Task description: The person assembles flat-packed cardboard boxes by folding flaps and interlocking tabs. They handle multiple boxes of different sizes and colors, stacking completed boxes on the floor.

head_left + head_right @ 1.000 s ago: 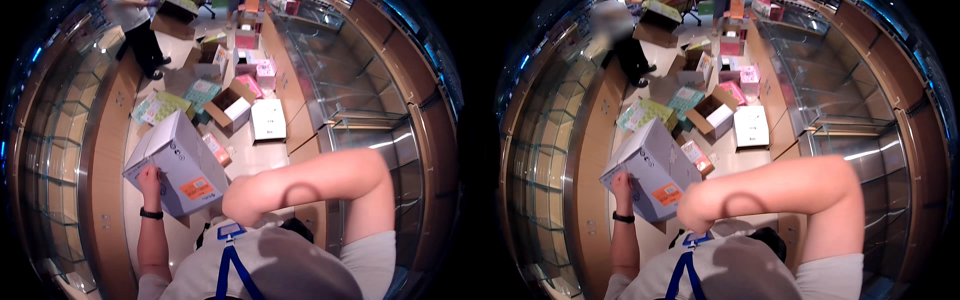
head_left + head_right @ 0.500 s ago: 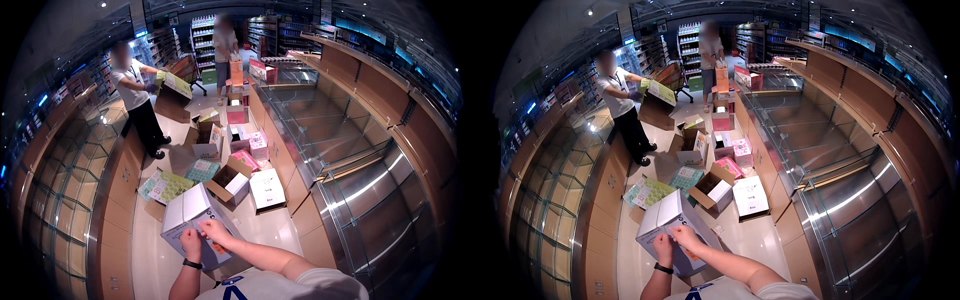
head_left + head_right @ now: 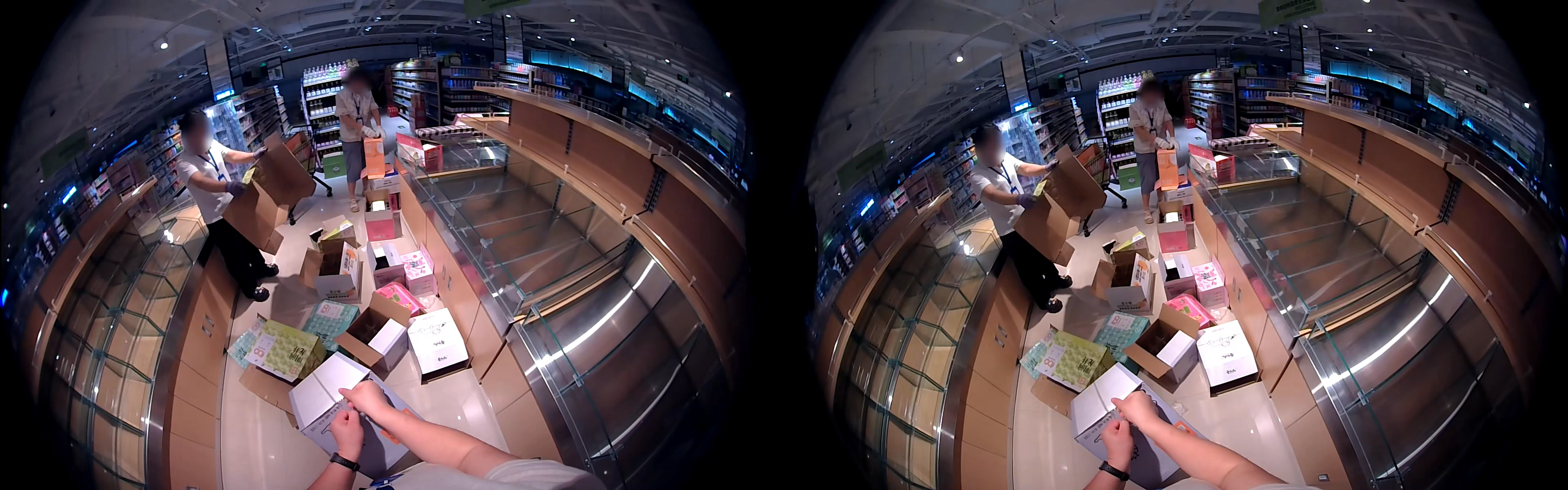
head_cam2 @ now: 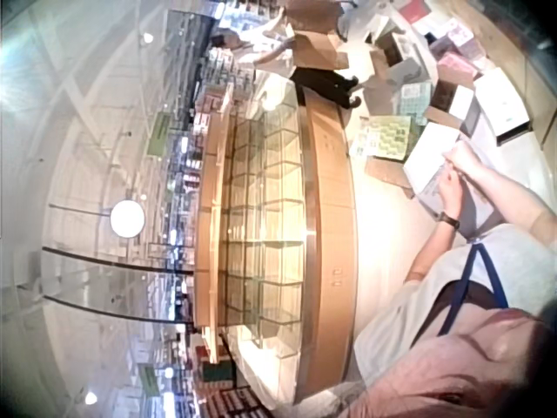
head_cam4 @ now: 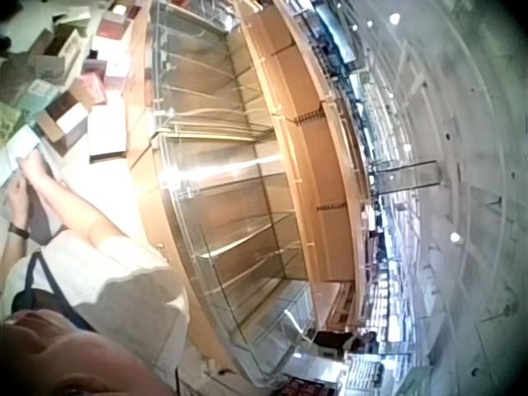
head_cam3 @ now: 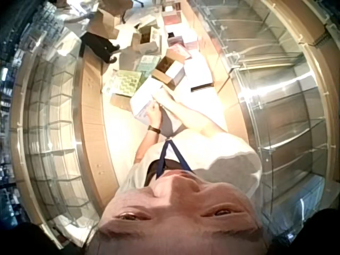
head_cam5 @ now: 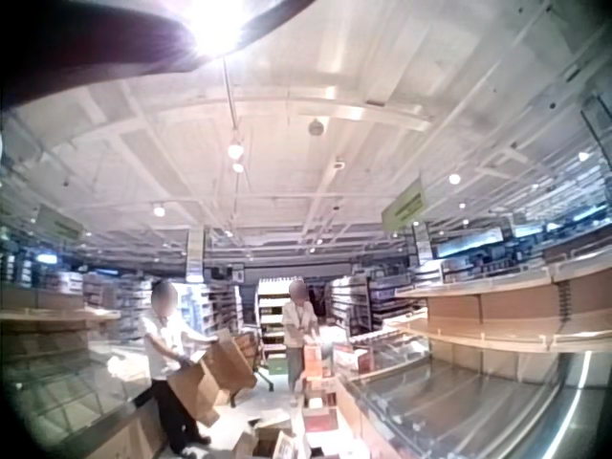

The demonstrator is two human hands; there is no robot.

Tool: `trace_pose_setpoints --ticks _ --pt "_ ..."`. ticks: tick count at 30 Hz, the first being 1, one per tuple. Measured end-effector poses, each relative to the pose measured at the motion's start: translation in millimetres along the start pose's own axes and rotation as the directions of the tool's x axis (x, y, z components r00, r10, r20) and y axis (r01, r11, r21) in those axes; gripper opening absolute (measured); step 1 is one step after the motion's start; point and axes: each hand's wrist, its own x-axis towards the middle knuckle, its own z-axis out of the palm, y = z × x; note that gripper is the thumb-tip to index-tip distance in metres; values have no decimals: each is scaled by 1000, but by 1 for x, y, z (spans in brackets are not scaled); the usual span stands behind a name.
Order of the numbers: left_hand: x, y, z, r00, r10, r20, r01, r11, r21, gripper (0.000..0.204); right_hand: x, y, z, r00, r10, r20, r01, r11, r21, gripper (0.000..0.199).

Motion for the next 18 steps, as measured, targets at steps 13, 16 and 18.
trace_pose_setpoints --ticks 13,16,18 --pt "28 7 -1 978 2 210 -43 980 194 26 37 28 24 988 -67 -138 92 978 185 28" --pt "37 8 1 978 -10 206 -22 988 156 25 38 16 15 999 -33 16 30 980 197 25" --pt "50 -17 2 989 -60 139 50 996 69 25 39 -9 -1 969 -17 247 -15 992 125 23"
